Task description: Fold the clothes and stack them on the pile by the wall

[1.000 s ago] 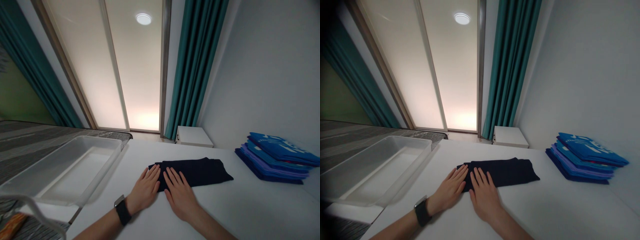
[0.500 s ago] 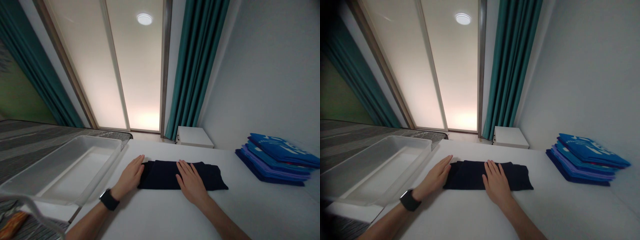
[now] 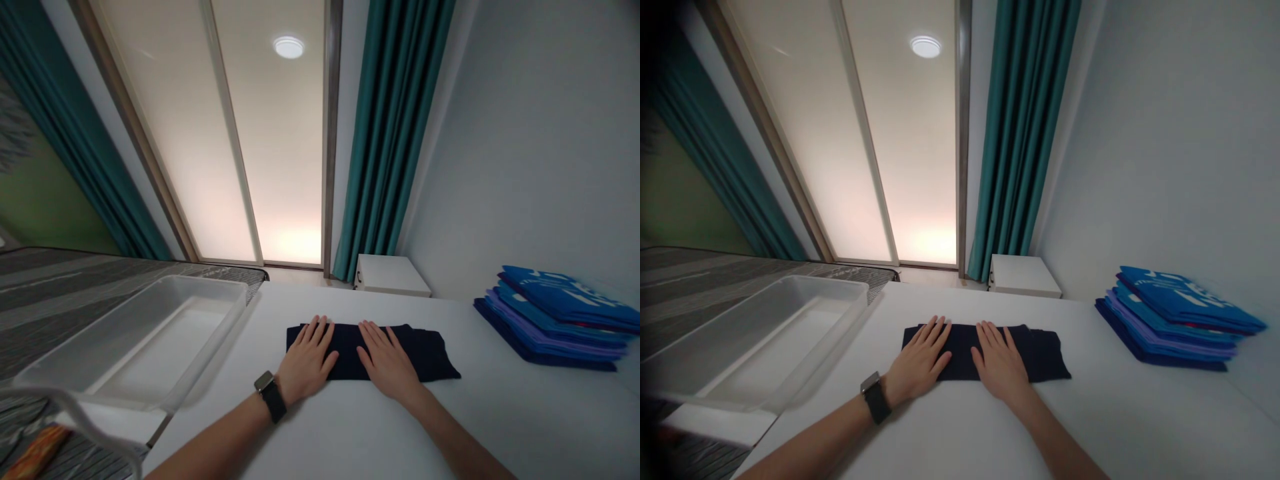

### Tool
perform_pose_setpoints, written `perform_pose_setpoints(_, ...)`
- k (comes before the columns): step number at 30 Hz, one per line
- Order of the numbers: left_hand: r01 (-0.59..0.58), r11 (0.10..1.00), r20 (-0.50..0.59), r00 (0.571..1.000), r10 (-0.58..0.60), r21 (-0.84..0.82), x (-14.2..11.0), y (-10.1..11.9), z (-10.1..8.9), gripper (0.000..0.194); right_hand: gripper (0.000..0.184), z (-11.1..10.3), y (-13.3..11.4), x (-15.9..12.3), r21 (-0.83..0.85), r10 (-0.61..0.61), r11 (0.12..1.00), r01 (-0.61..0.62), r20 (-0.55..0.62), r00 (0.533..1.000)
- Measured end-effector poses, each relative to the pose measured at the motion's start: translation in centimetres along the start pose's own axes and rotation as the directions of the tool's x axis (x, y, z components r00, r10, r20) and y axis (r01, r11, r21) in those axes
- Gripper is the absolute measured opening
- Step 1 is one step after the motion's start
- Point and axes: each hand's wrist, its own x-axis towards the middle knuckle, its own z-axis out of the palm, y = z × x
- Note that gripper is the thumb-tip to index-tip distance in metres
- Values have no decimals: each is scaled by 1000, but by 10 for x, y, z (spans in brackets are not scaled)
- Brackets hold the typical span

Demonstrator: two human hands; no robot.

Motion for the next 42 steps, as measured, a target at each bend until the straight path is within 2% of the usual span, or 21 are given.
perform_pose_setpoints(4,61,997,44,997,-59,-39,-8,-12,3,58,59,1,0,0,13,2,1000,-2,-7,1000)
perform_pose_setpoints(8,68,995,64,996,-64,-66,-11,-26,7,62,59,2,1,-1,16,-1,1000,1,-9,1000)
perform_pose_setpoints(12,74,996,71,995,-70,-52,-14,-31,7,62,59,2,2,0,20,-3,1000,3,-22,1000)
perform_pose_setpoints(17,40,998,65,997,-37,-48,-15,-35,4,62,60,-2,-1,-1,18,3,1000,-3,4,1000)
perform_pose_setpoints(23,-40,993,180,982,60,-113,-10,-60,-3,61,63,-4,-7,-5,30,-4,1000,4,-15,1000)
perform_pose_setpoints(26,-41,991,192,979,65,-125,-10,-72,-6,55,63,-3,-8,-7,39,-5,999,6,-20,1000)
perform_pose_setpoints(32,24,997,187,982,-10,-72,-20,-93,-8,50,64,-2,-7,-7,37,-15,999,16,-24,1000)
perform_pose_setpoints(36,59,997,133,990,-52,-46,-24,-106,-5,48,64,0,-6,-7,39,-17,999,17,-23,1000)
perform_pose_setpoints(39,145,987,92,986,-138,-76,-24,-114,-3,47,64,-1,-6,-7,37,-14,999,14,-4,1000)
perform_pose_setpoints(42,247,956,96,967,-234,-158,-23,-114,-8,50,65,-1,-6,-7,34,-10,999,10,3,1000)
